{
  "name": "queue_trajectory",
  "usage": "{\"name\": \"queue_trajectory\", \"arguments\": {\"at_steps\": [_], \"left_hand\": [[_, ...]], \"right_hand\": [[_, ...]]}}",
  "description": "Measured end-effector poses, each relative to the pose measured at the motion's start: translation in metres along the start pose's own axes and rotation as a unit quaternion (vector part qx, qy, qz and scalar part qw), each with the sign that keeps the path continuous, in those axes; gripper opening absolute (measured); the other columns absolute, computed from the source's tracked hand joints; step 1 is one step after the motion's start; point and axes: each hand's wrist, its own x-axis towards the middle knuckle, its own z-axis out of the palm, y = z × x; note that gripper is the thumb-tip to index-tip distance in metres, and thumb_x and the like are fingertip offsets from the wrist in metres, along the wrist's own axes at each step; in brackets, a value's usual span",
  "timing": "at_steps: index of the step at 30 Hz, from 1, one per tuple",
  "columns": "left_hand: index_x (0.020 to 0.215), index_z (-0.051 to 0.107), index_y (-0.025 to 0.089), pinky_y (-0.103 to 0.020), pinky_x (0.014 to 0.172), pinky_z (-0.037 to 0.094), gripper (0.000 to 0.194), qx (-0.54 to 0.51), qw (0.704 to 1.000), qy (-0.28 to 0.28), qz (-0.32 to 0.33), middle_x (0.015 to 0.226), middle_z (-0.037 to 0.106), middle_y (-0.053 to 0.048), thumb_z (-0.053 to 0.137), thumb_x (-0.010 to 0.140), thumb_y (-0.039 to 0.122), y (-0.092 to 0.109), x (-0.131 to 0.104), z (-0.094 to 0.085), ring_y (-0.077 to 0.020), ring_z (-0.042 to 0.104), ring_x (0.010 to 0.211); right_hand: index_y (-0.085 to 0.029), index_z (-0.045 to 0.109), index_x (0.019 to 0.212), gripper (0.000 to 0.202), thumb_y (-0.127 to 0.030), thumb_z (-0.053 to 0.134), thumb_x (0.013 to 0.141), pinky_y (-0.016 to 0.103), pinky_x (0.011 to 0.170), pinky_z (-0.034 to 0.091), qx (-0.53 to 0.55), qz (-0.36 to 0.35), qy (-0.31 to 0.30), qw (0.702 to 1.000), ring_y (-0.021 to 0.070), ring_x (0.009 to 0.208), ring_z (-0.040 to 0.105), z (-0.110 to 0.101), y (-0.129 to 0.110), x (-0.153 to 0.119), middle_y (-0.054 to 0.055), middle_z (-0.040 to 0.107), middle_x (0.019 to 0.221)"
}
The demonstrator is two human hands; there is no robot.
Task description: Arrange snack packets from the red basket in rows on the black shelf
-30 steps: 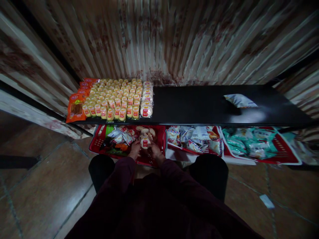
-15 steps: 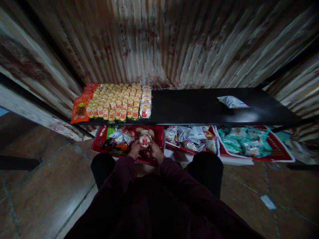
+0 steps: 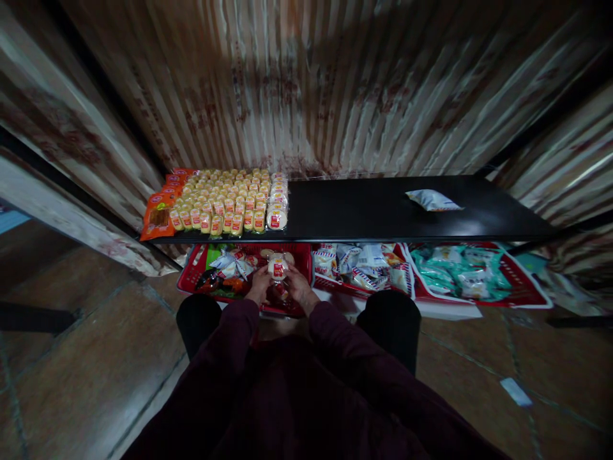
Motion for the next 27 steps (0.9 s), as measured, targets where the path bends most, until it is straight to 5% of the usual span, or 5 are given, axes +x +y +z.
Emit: {"name": "queue_trajectory", "arguments": {"at_steps": [27], "left_hand": [[0.098, 0.066, 0.015, -0.025, 0.065, 0.05, 0.034, 0.014, 0.999, -0.019, 0.043, 0.081, 0.069, -0.005, 0.062, 0.066, 0.004, 0.017, -0.009, 0.008, -0.0111, 0.062, 0.063]], "right_hand": [[-0.023, 0.06, 0.104, 0.034, -0.016, 0.063, 0.071, 0.021, 0.054, 0.048, -0.024, -0.032, -0.048, 0.998, 0.011, 0.059, 0.062, 0.001, -0.013, -0.003, -0.001, 0.07, 0.075]]}}
